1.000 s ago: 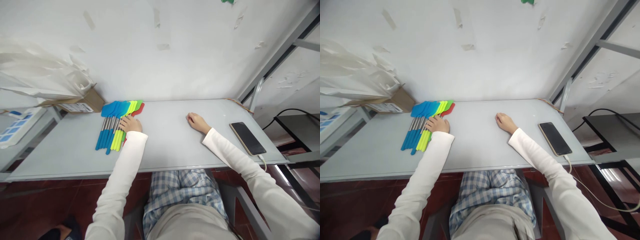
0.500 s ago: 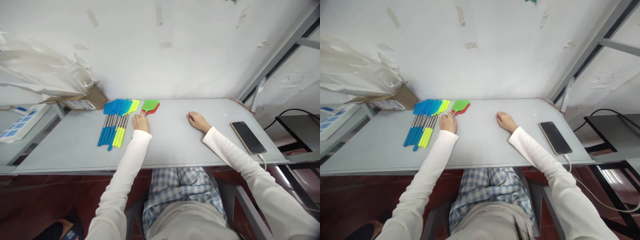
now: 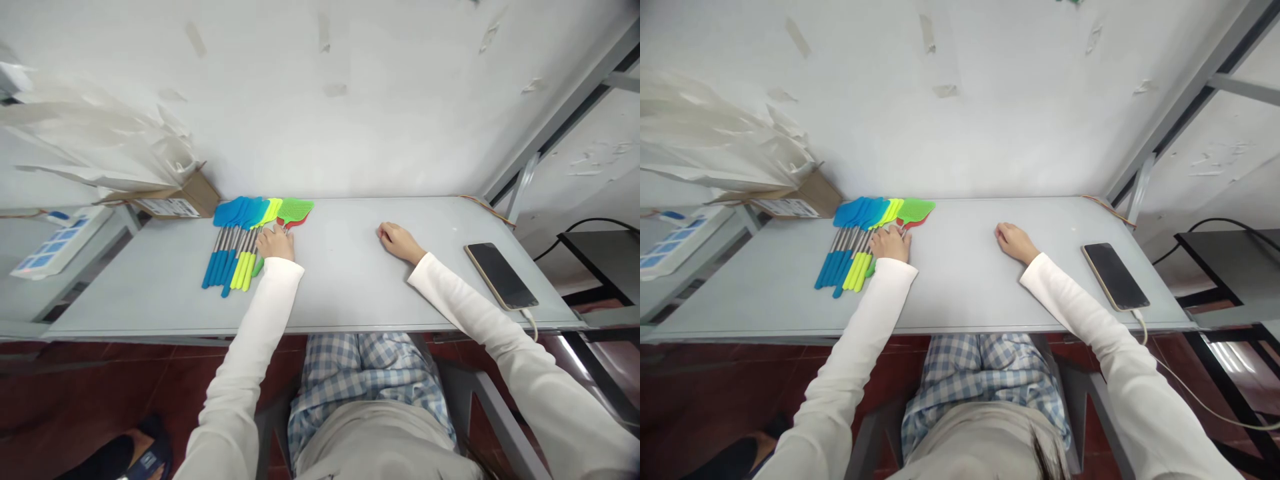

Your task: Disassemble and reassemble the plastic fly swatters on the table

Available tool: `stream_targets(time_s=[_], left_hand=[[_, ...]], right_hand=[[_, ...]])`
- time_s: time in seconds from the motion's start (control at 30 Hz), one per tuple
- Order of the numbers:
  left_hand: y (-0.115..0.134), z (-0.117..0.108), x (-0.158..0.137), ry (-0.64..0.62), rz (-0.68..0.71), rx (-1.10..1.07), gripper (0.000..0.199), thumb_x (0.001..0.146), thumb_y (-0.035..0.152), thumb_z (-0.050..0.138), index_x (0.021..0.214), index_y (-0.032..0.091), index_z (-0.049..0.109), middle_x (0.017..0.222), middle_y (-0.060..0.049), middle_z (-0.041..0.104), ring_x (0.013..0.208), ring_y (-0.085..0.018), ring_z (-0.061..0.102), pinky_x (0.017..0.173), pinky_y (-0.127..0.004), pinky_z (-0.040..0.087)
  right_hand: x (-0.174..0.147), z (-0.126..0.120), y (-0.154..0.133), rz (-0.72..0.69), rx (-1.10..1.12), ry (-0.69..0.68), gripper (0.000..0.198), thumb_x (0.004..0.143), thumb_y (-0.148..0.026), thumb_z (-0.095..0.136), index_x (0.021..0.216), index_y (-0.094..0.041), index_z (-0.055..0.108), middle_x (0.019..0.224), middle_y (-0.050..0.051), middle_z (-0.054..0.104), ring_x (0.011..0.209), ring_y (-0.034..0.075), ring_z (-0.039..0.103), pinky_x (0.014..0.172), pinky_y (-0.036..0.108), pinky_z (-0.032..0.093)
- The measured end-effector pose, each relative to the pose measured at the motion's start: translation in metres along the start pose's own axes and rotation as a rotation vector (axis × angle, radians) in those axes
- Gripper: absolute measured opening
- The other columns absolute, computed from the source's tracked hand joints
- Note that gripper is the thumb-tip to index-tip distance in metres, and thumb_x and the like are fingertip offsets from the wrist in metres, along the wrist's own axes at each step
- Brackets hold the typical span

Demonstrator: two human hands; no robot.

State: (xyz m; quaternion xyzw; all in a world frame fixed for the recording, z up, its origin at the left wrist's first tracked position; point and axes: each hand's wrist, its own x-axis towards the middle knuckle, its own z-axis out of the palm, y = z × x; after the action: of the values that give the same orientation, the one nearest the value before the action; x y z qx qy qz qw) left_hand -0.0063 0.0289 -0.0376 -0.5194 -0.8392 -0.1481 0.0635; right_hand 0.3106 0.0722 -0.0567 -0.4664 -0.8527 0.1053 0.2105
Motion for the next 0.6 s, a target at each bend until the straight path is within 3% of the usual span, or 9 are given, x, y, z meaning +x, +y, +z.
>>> stream_targets(time_s=[0.2, 0.4, 0.6], left_hand=[[0.007, 0.002, -0.003, -0.076, 0.055, 0.006, 0.035, 0.092, 0.027, 0.047, 0.115, 0.003, 0.056, 0.121, -0.029, 0.058, 0.119, -0.038, 0.053, 0.100, -0.051, 0.041], [0.014, 0.006, -0.010, -0.102, 0.267, -0.023, 0.034, 0.096, 0.025, 0.038, 0.114, 0.004, 0.056, 0.117, -0.030, 0.060, 0.116, -0.036, 0.056, 0.094, -0.046, 0.046], [0.023, -0.008, -0.020, -0.133, 0.242, -0.048, 0.035, 0.101, 0.030, 0.030, 0.118, 0.009, 0.052, 0.107, -0.021, 0.068, 0.100, -0.029, 0.066, 0.080, -0.036, 0.048]], right_hand=[[0.000, 0.001, 0.001, 0.001, 0.000, 0.010, 0.015, 0.087, -0.015, 0.038, 0.088, -0.021, 0.052, 0.090, 0.010, 0.064, 0.081, 0.022, 0.056, 0.075, 0.033, 0.041], [0.000, 0.002, 0.002, -0.005, 0.002, 0.011, 0.016, 0.086, -0.015, 0.038, 0.089, -0.021, 0.053, 0.090, 0.011, 0.065, 0.082, 0.023, 0.056, 0.076, 0.034, 0.042], [0.000, 0.003, 0.001, -0.015, 0.033, 0.014, 0.018, 0.086, -0.016, 0.037, 0.088, -0.020, 0.054, 0.091, 0.011, 0.065, 0.083, 0.023, 0.057, 0.078, 0.034, 0.043]])
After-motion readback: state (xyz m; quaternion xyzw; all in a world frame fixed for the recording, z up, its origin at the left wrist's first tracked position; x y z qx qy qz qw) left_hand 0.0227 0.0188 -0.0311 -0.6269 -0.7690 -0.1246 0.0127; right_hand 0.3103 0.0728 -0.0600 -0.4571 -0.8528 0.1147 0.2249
